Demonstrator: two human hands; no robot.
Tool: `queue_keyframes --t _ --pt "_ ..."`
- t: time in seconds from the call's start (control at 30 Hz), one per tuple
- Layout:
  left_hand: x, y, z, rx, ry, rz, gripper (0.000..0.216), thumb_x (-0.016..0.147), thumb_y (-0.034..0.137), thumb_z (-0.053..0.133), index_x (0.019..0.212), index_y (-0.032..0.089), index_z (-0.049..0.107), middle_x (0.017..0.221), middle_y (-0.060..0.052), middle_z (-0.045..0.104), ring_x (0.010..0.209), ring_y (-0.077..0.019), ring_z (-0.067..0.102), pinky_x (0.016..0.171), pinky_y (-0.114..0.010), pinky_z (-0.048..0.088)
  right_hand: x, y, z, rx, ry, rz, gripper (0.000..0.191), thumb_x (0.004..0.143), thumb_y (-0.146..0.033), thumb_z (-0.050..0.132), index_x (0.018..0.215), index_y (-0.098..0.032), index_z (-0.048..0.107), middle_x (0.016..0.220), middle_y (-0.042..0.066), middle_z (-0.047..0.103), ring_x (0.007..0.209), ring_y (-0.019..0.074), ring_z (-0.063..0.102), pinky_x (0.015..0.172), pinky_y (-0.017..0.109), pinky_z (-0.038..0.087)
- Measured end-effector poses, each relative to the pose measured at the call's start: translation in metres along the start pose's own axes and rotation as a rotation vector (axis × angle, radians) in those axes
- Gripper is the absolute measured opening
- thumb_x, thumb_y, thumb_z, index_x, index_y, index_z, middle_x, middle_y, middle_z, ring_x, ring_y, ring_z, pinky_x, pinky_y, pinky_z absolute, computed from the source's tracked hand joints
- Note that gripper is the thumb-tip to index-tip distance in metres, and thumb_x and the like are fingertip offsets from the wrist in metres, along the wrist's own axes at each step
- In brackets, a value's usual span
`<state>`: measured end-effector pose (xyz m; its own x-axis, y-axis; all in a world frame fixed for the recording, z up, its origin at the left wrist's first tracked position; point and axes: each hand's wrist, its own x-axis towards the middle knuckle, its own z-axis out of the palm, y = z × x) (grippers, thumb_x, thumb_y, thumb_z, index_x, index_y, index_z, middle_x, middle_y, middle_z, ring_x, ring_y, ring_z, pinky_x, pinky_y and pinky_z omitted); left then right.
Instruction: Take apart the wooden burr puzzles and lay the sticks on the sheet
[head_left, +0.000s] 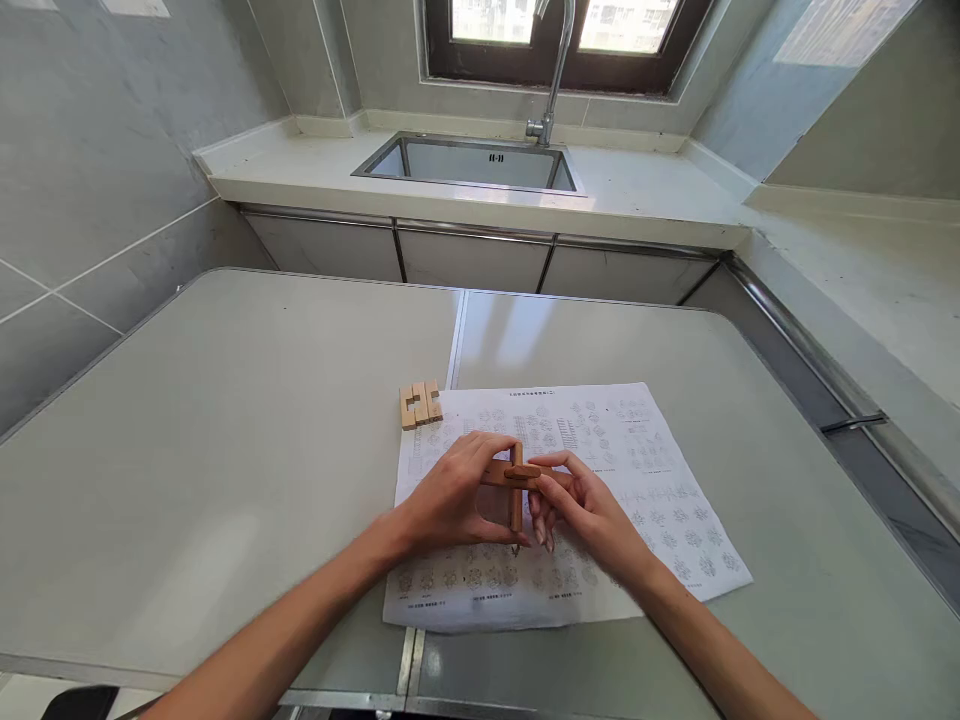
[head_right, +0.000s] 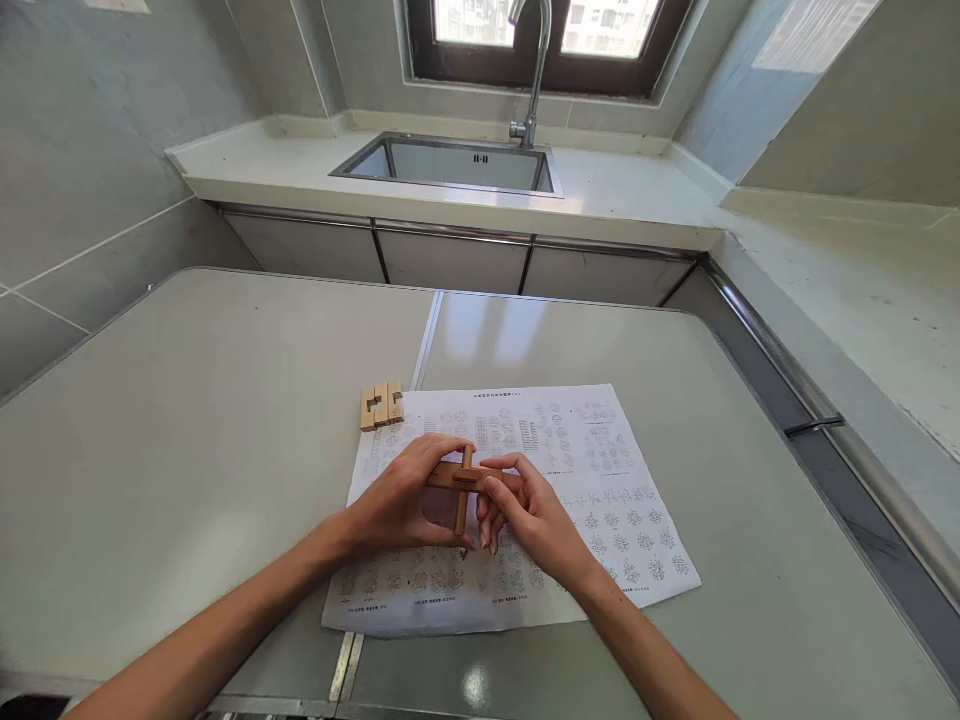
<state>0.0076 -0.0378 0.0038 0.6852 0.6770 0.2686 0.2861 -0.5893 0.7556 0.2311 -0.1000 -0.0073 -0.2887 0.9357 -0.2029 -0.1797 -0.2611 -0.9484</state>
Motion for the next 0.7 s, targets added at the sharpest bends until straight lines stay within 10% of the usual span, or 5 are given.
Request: queue_keyframes --t 0.4,0.7 --pt "-0.001 0.006 0.000 -0.057 0.111 0.019 0.094 0.057 0.059 0.100 0.131 0.024 0.054 0.123 -0.010 0.069 0.112 -0.0316 0.069 0.101 -0.047 0.054 -0.006 -0.007 -0.011 0.177 -0.071 -0.016 0.034 0.101 -0.052 0.069 0.119 -0.024 0.058 0.073 -0.003 0.066 0.046 0.0117 0.060 0.040 0.023 0.045" --pt "0.002 0.009 -0.005 -0.325 0.068 -0.211 0.087 0.062 0.065 0.095 0.129 0.020 0.062 0.126 -0.014 0.072 0.114 -0.0345 0.068 0.102 -0.048 0.053 0.000 -0.008 -0.017 -0.154 0.401 -0.175 0.033 0.104 -0.053 0.063 0.123 -0.026 0.058 0.090 0.003 0.072 0.069 0.0159 0.061 0.061 0.029 0.048"
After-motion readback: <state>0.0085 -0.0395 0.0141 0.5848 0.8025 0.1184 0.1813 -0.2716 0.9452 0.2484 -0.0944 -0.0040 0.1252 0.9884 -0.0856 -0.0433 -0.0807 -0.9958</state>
